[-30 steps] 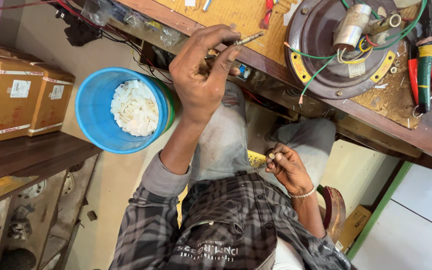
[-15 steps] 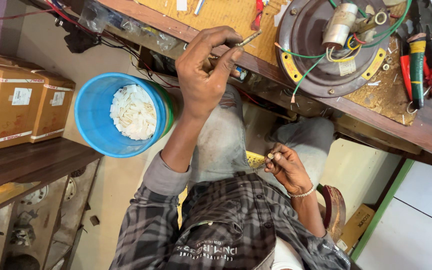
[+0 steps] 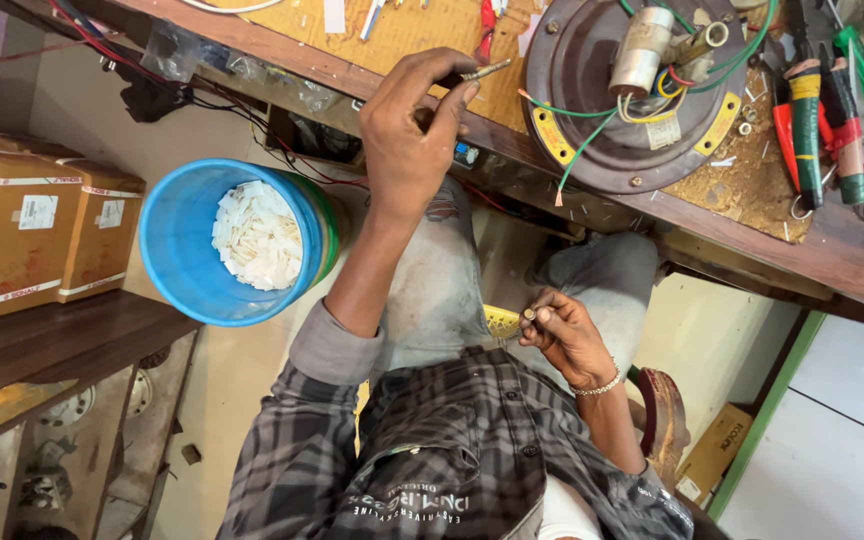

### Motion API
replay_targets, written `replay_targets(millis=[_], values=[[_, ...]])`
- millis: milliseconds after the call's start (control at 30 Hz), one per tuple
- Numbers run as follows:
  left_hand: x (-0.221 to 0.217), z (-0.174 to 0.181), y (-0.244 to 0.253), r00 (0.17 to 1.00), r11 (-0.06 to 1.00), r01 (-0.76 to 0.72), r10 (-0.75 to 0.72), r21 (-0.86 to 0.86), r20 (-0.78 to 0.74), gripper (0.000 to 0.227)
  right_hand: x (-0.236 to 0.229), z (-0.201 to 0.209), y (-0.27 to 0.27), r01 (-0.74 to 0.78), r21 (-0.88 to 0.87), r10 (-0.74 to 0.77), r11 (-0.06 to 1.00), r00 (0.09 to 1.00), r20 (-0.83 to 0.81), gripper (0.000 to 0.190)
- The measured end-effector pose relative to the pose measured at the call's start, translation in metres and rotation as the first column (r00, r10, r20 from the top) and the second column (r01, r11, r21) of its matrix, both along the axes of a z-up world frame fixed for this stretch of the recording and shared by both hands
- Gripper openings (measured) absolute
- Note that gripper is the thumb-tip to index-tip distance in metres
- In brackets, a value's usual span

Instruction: The person is assembling a small electrical component, likely a fan motor, by hand. They are seen handling small parts, wires, and a circular metal base, carefully fitting pieces together.

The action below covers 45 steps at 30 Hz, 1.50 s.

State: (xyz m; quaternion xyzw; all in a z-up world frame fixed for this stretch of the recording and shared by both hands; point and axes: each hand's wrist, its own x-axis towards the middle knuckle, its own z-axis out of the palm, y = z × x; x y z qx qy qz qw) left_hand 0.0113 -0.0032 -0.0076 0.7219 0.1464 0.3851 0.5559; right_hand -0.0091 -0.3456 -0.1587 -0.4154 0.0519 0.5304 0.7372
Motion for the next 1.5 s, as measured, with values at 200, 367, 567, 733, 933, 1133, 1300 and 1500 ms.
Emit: replay_targets(millis=[200,367,567,733,933,1133,1300,1500], values=[[0.028,-0.024,0.002,0.993,0.956,-0.100,0.115,0.277,-0.040,0.021,0.003,0.001,-0.002,0.010,-0.013,-0.009,1.000,0.999,0.038,0.013],[0.056,-0.022,0.006,0.990,0.905,-0.117,0.140,0.409,-0.027,0.029,0.014,0.030,-0.004,0.093,-0.061,-0.085,0.994,0.989,0.119,0.009],[-0.003,0.039,-0.027,0.952,0.966,0.211,-0.169,0.147,-0.257,0.035,0.047,0.115,0.008,0.195,-0.112,-0.130,0.974,0.895,0.426,0.014],[-0.036,0.083,-0.061,0.813,0.817,0.572,-0.553,0.070,-0.184,0.051,0.093,0.178,0.049,0.141,-0.124,-0.014,0.982,0.714,0.700,0.018],[-0.042,0.104,-0.062,0.908,0.830,0.413,-0.408,0.374,-0.097,0.036,0.105,0.222,0.085,0.001,0.056,-0.046,0.998,0.582,0.812,0.016],[-0.031,0.090,-0.057,0.926,0.911,0.370,-0.345,0.184,-0.155,0.027,0.108,0.210,0.067,-0.030,0.129,-0.098,0.991,0.498,0.862,0.049],[0.047,0.052,-0.049,0.968,0.960,0.241,-0.248,-0.144,-0.034,0.018,0.104,0.183,0.028,0.228,0.140,-0.246,0.963,0.550,0.798,0.059],[0.080,0.022,-0.050,0.994,0.973,0.093,-0.104,0.212,0.040,0.018,0.106,0.167,-0.010,0.365,0.105,-0.296,0.925,0.519,0.801,0.049]])
